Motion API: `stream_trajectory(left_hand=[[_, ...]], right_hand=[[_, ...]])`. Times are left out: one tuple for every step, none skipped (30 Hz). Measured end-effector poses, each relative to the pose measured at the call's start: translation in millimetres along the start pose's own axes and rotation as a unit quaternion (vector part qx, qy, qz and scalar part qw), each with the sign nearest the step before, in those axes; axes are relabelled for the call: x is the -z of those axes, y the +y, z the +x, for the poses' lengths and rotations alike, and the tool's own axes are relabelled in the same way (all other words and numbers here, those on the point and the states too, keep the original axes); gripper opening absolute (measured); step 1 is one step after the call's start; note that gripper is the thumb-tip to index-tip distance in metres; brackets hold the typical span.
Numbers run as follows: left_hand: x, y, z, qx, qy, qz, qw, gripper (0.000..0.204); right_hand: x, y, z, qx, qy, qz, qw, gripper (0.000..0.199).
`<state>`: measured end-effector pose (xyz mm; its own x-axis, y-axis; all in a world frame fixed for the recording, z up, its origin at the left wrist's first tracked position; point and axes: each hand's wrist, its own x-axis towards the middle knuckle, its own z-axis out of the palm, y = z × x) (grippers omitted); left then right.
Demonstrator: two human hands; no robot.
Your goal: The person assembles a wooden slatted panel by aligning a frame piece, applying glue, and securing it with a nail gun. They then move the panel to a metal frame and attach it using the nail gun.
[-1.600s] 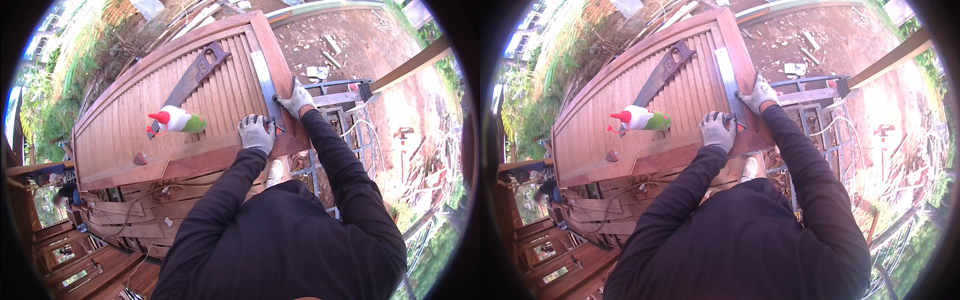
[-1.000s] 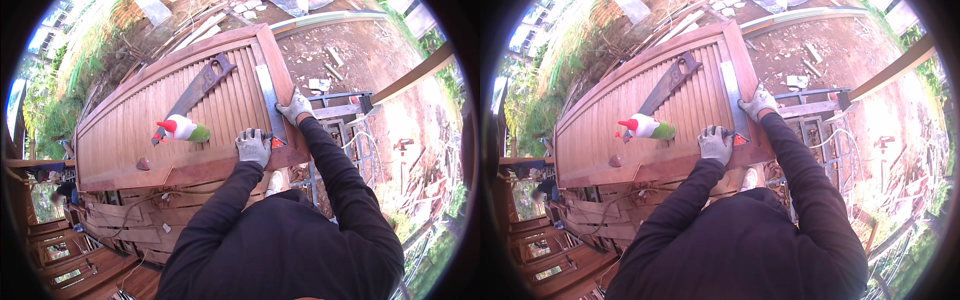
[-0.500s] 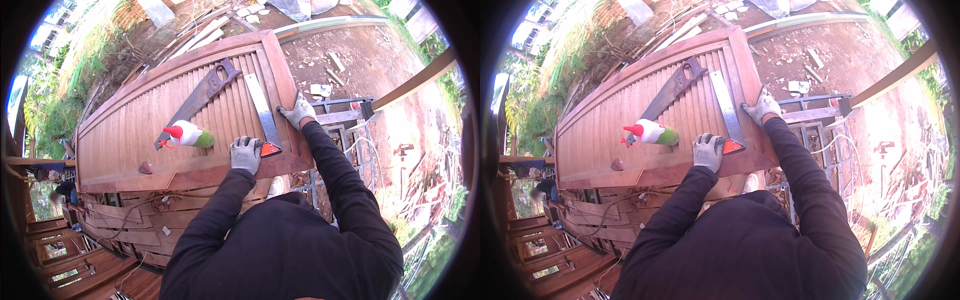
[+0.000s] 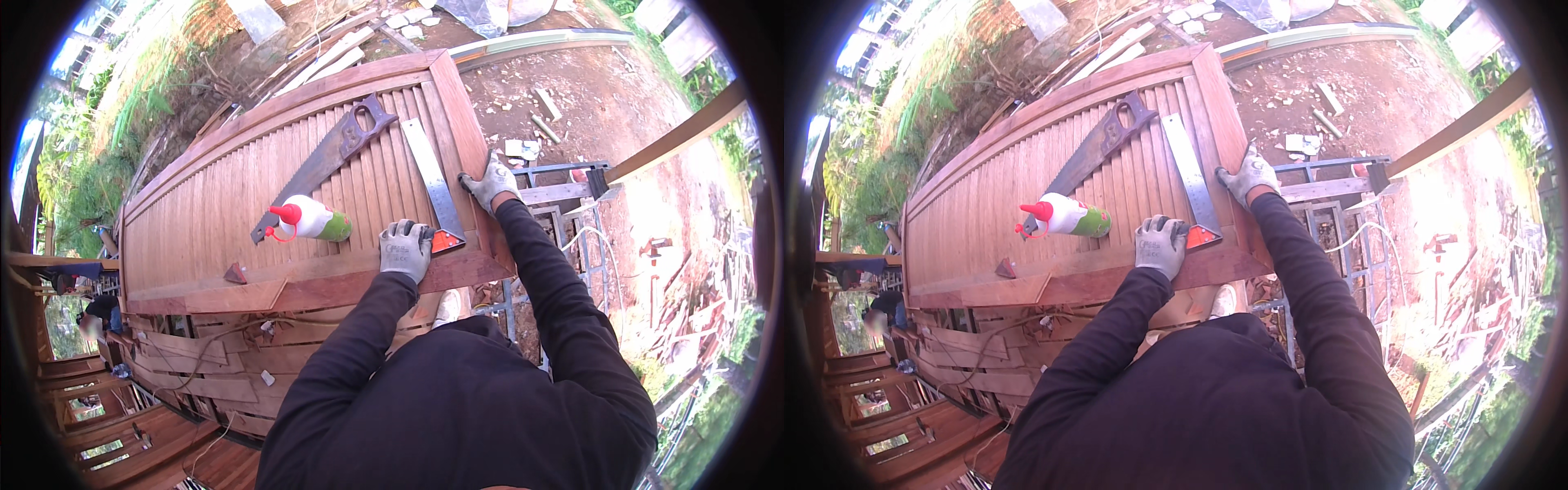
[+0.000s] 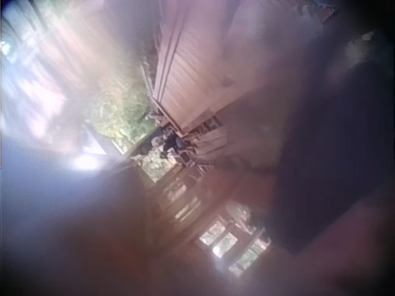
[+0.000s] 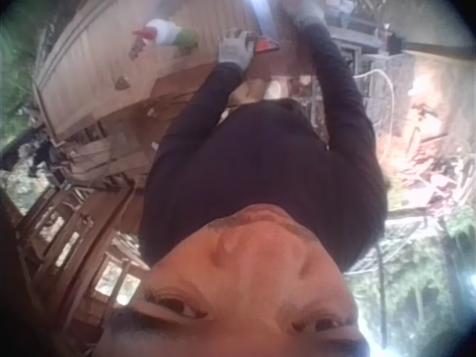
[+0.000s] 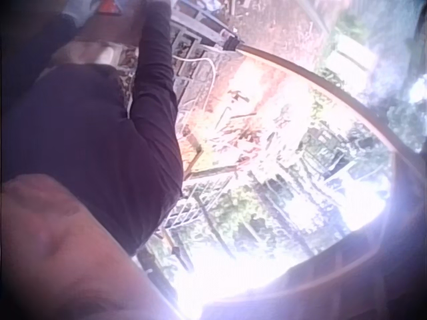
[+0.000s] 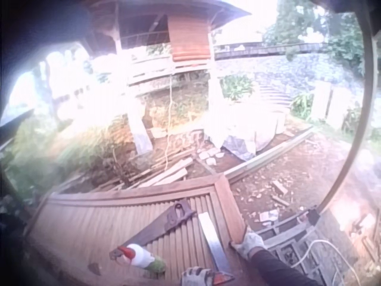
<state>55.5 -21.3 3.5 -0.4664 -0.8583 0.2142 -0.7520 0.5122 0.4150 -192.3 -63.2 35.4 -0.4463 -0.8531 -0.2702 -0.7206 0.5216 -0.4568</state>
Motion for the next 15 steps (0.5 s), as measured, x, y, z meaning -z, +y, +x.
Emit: stream_trajectory(left_hand=[[0, 0, 0, -0.001, -0.001, 0.003, 1.0, 0.016], [0, 0, 0, -0.001, -0.002, -0.001, 1.0, 0.016], [0, -1, -1, -0.001, -0.003, -0.005, 1.0, 0.017], [0, -1, -2, 0.0, -0.004, -0.009, 1.0, 0.017], [0, -2, -3, -0.001, -0.01, -0.008, 1.0, 0.019], [2, 0, -4, -0.002, -0.018, -0.007, 1.0, 0.02], [3, 2, -5, -0.003, -0.026, -0.007, 1.0, 0.021], [5, 5, -8, -0.002, -0.038, -0.002, 0.999, 0.023], [11, 10, -6, -0.005, -0.047, 0.003, 0.999, 0.025], [14, 13, -5, -0.008, -0.056, 0.008, 0.998, 0.026], [12, 13, -4, -0.004, -0.066, 0.006, 0.998, 0.03], [13, 13, -2, 0.0, -0.074, 0.008, 0.997, 0.033], [14, 13, 0, 0.005, -0.082, 0.009, 0.997, 0.037], [14, 16, 0, 0.025, -0.091, 0.016, 0.995, 0.041], [16, 23, 2, 0.043, -0.097, 0.023, 0.994, 0.046]], right_hand=[[-1, 0, 1, -0.002, -0.005, 0.003, 1.0, 0.108], [-2, 1, 1, -0.004, -0.01, 0.005, 1.0, 0.108], [0, -1, -1, -0.004, -0.008, 0.01, 1.0, 0.108], [2, -5, -4, -0.004, -0.007, 0.014, 1.0, 0.107], [2, -6, -6, -0.003, -0.006, 0.018, 1.0, 0.106], [3, -5, -8, -0.004, -0.009, 0.016, 1.0, 0.107], [3, -3, -9, -0.006, -0.012, 0.014, 1.0, 0.107], [3, -1, -10, -0.007, -0.015, 0.011, 1.0, 0.107], [1, 1, -9, -0.005, -0.008, 0.009, 1.0, 0.107], [-1, 3, -8, -0.003, 0.001, 0.007, 1.0, 0.107], [-2, 6, -7, -0.002, 0.009, 0.004, 1.0, 0.107], [0, 4, -8, -0.003, -0.003, 0.001, 1.0, 0.106], [2, 1, -8, -0.005, -0.014, -0.002, 1.0, 0.105], [5, -2, -9, -0.007, -0.025, -0.005, 1.0, 0.104], [6, -4, -7, -0.006, -0.023, -0.009, 1.0, 0.103]])
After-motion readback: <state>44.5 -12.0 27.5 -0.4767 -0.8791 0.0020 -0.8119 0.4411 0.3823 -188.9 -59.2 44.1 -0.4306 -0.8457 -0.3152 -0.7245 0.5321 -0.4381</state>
